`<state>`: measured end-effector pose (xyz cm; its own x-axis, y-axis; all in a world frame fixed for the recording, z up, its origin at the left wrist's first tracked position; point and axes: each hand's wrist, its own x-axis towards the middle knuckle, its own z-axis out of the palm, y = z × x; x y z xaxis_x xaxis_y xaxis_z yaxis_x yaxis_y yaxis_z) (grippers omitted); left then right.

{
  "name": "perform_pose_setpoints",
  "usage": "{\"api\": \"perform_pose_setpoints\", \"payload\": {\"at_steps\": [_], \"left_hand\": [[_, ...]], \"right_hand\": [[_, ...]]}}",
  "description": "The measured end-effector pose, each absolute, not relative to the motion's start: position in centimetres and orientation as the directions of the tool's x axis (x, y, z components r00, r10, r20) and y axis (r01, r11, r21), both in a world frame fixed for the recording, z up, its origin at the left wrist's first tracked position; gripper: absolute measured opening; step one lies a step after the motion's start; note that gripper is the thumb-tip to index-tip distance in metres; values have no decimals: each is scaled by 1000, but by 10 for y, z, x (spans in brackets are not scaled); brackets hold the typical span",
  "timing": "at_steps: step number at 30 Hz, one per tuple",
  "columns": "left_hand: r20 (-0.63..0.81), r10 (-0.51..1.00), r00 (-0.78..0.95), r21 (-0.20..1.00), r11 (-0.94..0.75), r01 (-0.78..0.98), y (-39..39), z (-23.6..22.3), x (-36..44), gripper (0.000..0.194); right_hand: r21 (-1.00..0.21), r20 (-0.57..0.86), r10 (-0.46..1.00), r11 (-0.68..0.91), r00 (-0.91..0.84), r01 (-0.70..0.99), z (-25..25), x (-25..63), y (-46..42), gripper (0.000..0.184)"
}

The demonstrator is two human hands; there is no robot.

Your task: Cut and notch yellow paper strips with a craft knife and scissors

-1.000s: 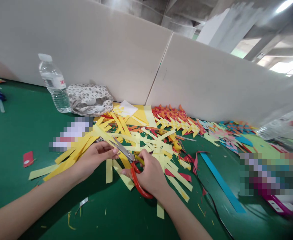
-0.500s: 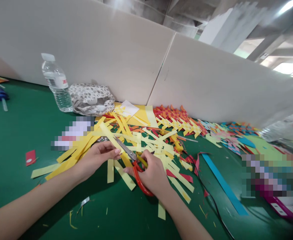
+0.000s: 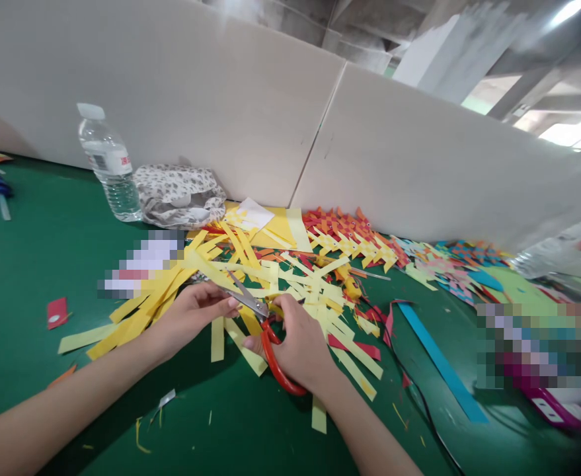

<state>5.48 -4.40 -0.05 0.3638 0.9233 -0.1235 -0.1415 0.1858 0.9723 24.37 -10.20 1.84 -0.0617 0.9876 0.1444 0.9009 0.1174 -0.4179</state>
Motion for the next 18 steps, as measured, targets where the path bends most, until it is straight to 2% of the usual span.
{"api": "perform_pose_setpoints", "payload": {"at_steps": [18], "left_hand": [[-117,900,419,963,206,-174,-46,-1,54,14]], "right_hand": [[-460,156,986,118,-51,880,17,243,-103,47]]}}
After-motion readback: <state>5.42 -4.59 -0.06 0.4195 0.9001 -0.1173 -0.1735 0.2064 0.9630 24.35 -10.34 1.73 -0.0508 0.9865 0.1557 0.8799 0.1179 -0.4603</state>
